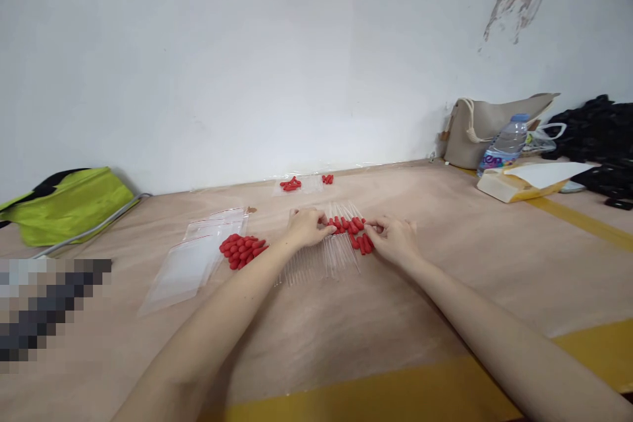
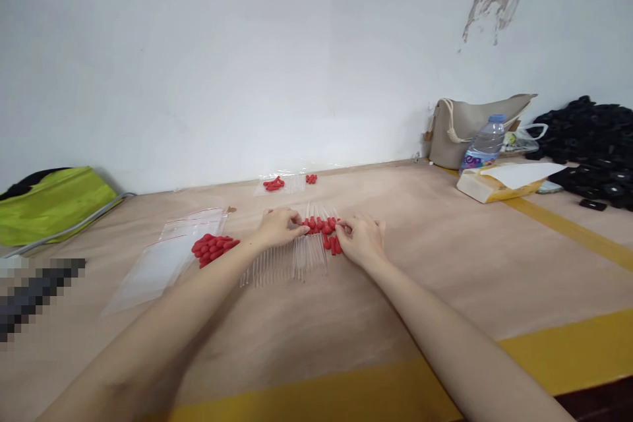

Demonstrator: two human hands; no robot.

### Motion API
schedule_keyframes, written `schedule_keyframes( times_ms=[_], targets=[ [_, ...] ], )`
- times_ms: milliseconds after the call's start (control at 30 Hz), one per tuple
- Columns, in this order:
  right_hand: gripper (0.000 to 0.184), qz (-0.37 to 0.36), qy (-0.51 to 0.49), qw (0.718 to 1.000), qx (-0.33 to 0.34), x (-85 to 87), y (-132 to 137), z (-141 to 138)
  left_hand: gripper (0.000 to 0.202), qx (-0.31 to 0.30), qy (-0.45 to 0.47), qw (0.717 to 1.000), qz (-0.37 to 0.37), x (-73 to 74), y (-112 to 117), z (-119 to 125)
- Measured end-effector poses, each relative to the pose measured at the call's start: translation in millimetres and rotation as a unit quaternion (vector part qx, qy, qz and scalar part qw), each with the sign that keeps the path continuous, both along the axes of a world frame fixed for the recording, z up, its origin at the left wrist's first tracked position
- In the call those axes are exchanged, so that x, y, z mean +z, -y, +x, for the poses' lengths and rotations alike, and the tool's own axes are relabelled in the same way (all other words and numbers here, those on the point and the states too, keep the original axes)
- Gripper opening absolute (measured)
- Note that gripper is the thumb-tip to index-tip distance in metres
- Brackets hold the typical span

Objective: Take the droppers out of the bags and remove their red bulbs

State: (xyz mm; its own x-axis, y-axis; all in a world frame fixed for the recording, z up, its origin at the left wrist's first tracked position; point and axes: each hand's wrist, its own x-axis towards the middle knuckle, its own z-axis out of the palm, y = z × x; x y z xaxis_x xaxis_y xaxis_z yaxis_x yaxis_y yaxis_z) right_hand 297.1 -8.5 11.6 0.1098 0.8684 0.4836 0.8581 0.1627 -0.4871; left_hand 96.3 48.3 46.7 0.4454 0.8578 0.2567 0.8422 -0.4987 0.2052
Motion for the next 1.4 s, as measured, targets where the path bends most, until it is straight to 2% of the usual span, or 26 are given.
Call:
schedule_keyframes(
  times_ms=[233, 333, 400, 567, 667, 767, 867, 1033, 1167, 1400],
  targets=[
    [0.022, 0.022, 0.004, 1.0, 0.008, -2.6, 0, -1, 0.022, 0.027, 0.011, 0.998, 0.058, -4.4, 5, 9],
    [0.022, 0.049, -0.003, 0.999, 0.017, -4.1, 1, -3, 0.021, 0.059, 0.028, 0.994, 0.092, -3.8, 17, 0],
    [0.022, 0.09, -0.014, 0.995, 0.046, -5.0, 3, -5, 0.018, 0.056, 0.041, 0.99, 0.121, -3.1, 29, -14],
    [0.033, 0.204, 0.02, 0.965, 0.166, -1.2, 16, -20, 0.011, -0.023, 0.059, 0.976, 0.207, -5.0, 71, -60],
    [0.039, 0.224, 0.103, 0.941, 0.23, 3.3, 28, -32, 0.007, -0.086, 0.059, 0.959, 0.264, -9.6, 94, -80],
    [0.033, 0.232, 0.158, 0.919, 0.278, 3.3, 36, -43, 0.005, -0.136, 0.058, 0.945, 0.291, -16.0, 106, -89],
    [0.025, 0.244, 0.172, 0.908, 0.293, -1.9, 38, -51, 0.009, -0.143, 0.075, 0.942, 0.294, -22.4, 106, -90],
    [0.017, 0.24, 0.178, 0.909, 0.292, -8.6, 37, -55, 0.013, -0.139, 0.104, 0.948, 0.267, -26.9, 102, -88],
    [0.016, 0.23, 0.174, 0.909, 0.301, -8.6, 41, -59, 0.027, -0.163, 0.061, 0.959, 0.225, -26.3, 102, -85],
    [0.017, 0.241, 0.182, 0.898, 0.319, -9.0, 49, -62, 0.01, -0.162, 0.038, 0.962, 0.218, -28.0, 106, -83]
  ],
)
